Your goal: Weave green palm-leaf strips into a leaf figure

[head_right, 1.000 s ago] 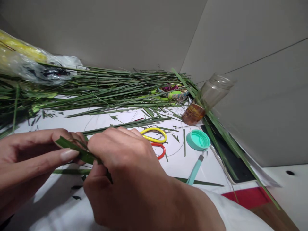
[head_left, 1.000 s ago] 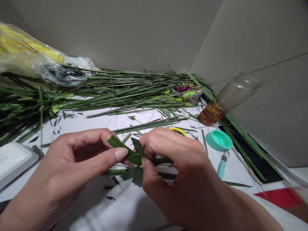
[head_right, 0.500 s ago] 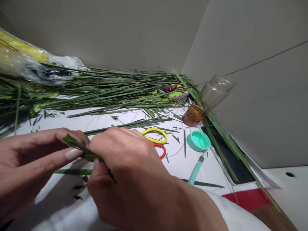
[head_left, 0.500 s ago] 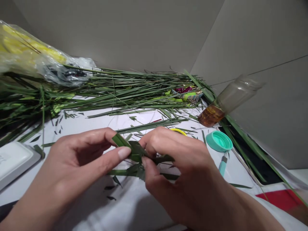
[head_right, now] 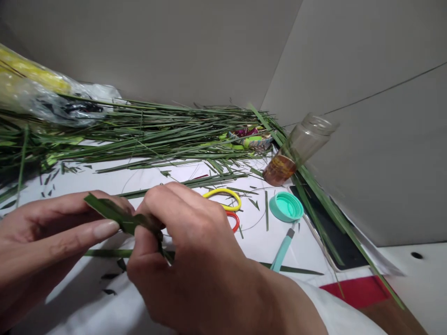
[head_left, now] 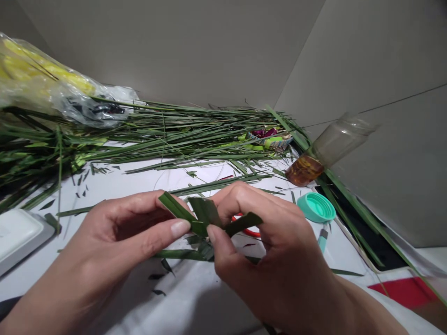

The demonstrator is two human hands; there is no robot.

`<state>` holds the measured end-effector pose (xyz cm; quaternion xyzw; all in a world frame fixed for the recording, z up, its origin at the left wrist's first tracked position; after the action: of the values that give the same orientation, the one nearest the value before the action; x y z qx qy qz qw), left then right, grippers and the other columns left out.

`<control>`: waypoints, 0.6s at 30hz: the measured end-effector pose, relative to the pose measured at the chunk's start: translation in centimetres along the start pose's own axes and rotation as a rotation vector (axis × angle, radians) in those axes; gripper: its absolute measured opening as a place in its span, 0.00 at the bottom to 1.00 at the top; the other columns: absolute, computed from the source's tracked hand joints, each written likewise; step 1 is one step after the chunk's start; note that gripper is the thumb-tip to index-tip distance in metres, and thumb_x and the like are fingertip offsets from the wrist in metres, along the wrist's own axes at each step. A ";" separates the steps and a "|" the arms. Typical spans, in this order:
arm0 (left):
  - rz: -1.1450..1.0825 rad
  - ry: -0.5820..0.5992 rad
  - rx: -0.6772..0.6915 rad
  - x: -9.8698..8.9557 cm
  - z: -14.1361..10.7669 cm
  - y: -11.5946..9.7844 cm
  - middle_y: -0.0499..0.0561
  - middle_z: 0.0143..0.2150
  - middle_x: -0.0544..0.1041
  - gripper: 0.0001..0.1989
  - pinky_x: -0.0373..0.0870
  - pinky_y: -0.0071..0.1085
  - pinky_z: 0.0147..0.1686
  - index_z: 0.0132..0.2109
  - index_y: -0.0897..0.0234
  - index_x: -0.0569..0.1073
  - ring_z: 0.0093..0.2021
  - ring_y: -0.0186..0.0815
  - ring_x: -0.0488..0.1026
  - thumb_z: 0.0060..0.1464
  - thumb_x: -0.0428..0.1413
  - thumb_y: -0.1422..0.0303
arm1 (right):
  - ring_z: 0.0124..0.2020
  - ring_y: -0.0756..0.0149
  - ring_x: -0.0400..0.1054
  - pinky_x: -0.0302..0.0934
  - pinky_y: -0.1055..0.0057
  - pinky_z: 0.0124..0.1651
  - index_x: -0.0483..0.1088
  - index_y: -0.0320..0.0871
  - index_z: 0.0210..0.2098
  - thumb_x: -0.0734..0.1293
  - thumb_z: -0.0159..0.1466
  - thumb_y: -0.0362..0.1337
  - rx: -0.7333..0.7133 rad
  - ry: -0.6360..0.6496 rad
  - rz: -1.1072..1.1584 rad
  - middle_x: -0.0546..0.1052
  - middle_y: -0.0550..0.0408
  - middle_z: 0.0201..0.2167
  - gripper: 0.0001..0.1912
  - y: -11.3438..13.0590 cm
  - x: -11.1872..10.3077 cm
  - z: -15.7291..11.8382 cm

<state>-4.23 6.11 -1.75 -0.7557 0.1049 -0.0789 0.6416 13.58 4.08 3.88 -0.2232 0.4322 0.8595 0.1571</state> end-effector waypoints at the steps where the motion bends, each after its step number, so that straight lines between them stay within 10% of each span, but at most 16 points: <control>1: 0.009 -0.002 0.004 -0.1 0.0 0.0 0.39 0.38 0.85 0.05 0.77 0.27 0.39 0.40 0.45 0.83 0.38 0.39 0.81 0.54 0.65 0.63 | 0.29 0.70 0.66 0.60 0.71 0.32 0.63 0.44 0.27 0.64 0.55 0.21 0.001 0.002 0.006 0.74 0.59 0.27 0.11 0.0 0.0 0.0; 18: 0.036 -0.079 0.094 0.6 -0.3 0.0 0.44 0.31 0.81 0.02 0.78 0.23 0.32 0.34 0.52 0.81 0.32 0.35 0.78 0.55 0.64 0.65 | 0.33 0.72 0.65 0.60 0.74 0.36 0.58 0.44 0.27 0.65 0.50 0.22 -0.025 0.030 0.029 0.71 0.62 0.31 0.13 0.1 0.7 -0.5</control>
<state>-3.69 5.66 -1.71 -0.7252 0.0894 -0.0422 0.6813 13.11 3.71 3.33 -0.2316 0.4269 0.8636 0.1352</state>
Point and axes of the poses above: each hand's wrist, its own z-axis towards the middle knuckle, its own x-axis out of the palm, y = z × x, the point moved 5 cm from there along z, towards the middle knuckle
